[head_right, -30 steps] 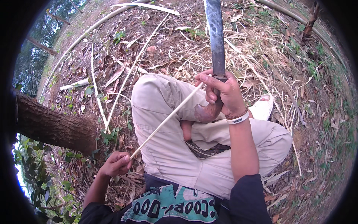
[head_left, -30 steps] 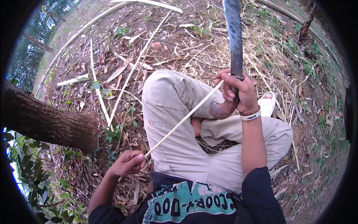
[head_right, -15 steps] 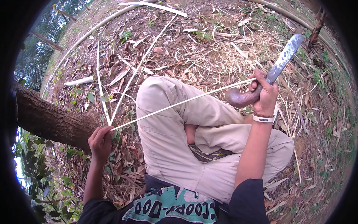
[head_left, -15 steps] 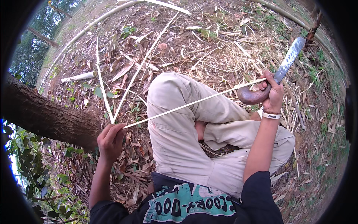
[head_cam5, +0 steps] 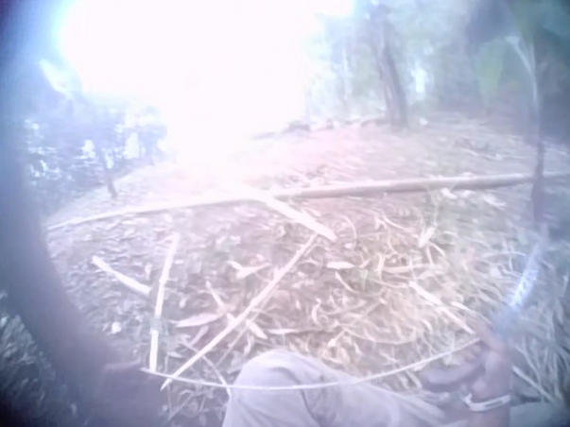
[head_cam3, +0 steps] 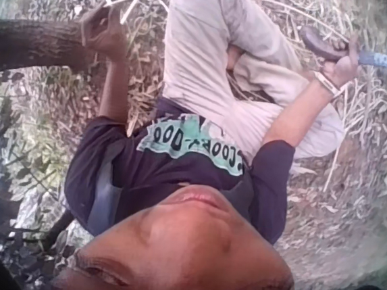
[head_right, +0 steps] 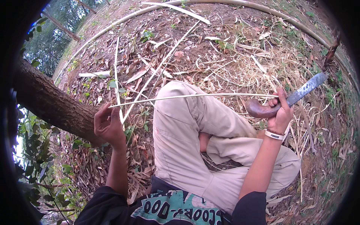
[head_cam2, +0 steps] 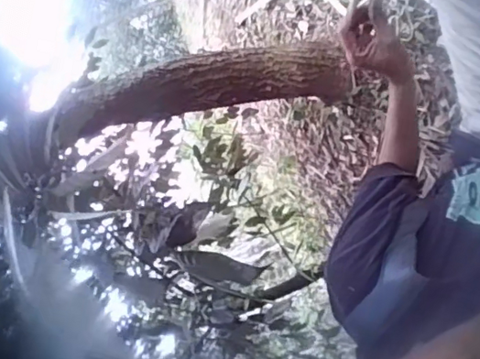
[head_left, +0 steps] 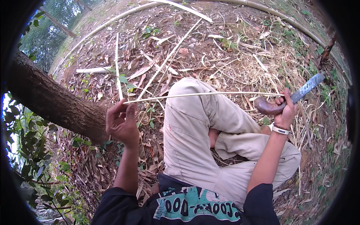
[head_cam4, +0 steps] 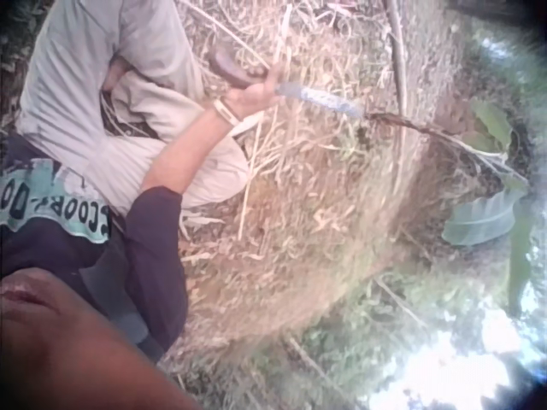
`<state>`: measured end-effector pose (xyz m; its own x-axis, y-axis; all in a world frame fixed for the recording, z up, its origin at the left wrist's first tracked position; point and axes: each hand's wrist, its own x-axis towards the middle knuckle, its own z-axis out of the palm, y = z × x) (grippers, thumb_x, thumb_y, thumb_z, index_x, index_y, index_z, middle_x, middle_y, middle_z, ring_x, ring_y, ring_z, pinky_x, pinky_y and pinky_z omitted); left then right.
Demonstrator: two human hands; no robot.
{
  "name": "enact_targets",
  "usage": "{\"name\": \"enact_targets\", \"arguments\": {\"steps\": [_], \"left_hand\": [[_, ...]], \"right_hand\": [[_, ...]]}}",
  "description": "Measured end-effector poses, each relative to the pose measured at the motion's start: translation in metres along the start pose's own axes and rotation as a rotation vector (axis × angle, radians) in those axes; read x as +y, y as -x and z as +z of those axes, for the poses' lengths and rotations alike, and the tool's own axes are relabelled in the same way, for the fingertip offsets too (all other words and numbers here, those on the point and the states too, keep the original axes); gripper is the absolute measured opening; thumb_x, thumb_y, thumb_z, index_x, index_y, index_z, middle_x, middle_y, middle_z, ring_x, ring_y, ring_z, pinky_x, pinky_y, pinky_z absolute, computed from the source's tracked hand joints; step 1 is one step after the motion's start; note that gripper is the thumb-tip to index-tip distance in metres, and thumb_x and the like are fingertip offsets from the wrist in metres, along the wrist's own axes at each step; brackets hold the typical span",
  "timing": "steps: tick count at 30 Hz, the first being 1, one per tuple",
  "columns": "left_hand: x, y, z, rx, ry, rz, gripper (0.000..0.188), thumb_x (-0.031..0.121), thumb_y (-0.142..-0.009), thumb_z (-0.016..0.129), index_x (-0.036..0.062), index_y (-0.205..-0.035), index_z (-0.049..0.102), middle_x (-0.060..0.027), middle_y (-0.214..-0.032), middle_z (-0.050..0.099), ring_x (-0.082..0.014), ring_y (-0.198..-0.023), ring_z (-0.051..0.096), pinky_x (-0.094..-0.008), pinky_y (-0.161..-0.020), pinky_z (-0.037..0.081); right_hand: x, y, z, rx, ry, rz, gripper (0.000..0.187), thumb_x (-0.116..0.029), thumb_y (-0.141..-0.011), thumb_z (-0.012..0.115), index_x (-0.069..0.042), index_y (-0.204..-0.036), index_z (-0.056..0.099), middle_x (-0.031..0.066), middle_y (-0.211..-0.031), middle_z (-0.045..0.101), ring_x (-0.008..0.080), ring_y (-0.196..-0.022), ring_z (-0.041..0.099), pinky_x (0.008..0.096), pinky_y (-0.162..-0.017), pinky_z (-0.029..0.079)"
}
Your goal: The person sits on the ground and uses a machete to sharpen thin wooden sticks. They hold the sticks against their leg and scrape the blade along the wood to create a pointed tip.
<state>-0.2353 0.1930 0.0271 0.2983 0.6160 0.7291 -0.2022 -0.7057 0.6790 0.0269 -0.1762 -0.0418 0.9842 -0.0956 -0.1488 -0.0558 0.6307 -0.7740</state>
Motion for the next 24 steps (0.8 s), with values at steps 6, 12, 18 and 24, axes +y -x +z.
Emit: {"name": "enact_targets", "arguments": {"steps": [6, 12, 18, 24], "left_hand": [[0.003, 0.012, 0.024, 0.125, -0.096, -0.073, 0.02, -0.004, -0.082, 0.073, -0.0023, -0.098, 0.061, -0.0069, -0.08, 0.064, -0.0074, -0.07, 0.059, -0.0206, -0.06, 0.051], [0.002, 0.018, 0.036, 0.163, -0.16, -0.087, 0.019, 0.002, -0.084, 0.075, 0.0011, -0.09, 0.057, -0.0058, -0.077, 0.063, -0.0068, -0.065, 0.057, -0.0185, -0.054, 0.047], [-0.005, 0.016, 0.039, 0.243, -0.158, -0.083, 0.021, 0.007, -0.085, 0.075, 0.0025, -0.088, 0.055, -0.0038, -0.072, 0.061, -0.0047, -0.059, 0.053, -0.0162, -0.049, 0.039], [-0.007, 0.015, 0.032, 0.26, -0.044, -0.215, 0.017, 0.006, -0.09, 0.068, 0.003, -0.098, 0.054, -0.0055, -0.072, 0.064, -0.0059, -0.056, 0.055, -0.0176, -0.046, 0.04]], "right_hand": [[0.027, 0.002, 0.006, 0.152, -0.132, -0.059, 0.02, -0.012, -0.088, 0.072, 0.0, -0.097, 0.059, 0.0067, -0.081, 0.058, 0.0113, -0.067, 0.053, 0.0279, -0.059, 0.048], [0.036, 0.019, 0.018, 0.124, -0.181, -0.015, 0.018, -0.013, -0.089, 0.071, -0.002, -0.092, 0.058, 0.0051, -0.078, 0.055, 0.0112, -0.066, 0.052, 0.0266, -0.059, 0.047], [0.045, 0.039, 0.037, 0.112, -0.233, 0.058, 0.016, -0.014, -0.088, 0.072, -0.004, -0.09, 0.059, 0.0037, -0.077, 0.056, 0.0107, -0.064, 0.051, 0.0266, -0.057, 0.045], [0.044, 0.05, 0.047, 0.09, -0.291, 0.091, 0.015, -0.011, -0.089, 0.071, -0.002, -0.092, 0.059, 0.0069, -0.079, 0.058, 0.0117, -0.064, 0.052, 0.0281, -0.057, 0.045]]}}
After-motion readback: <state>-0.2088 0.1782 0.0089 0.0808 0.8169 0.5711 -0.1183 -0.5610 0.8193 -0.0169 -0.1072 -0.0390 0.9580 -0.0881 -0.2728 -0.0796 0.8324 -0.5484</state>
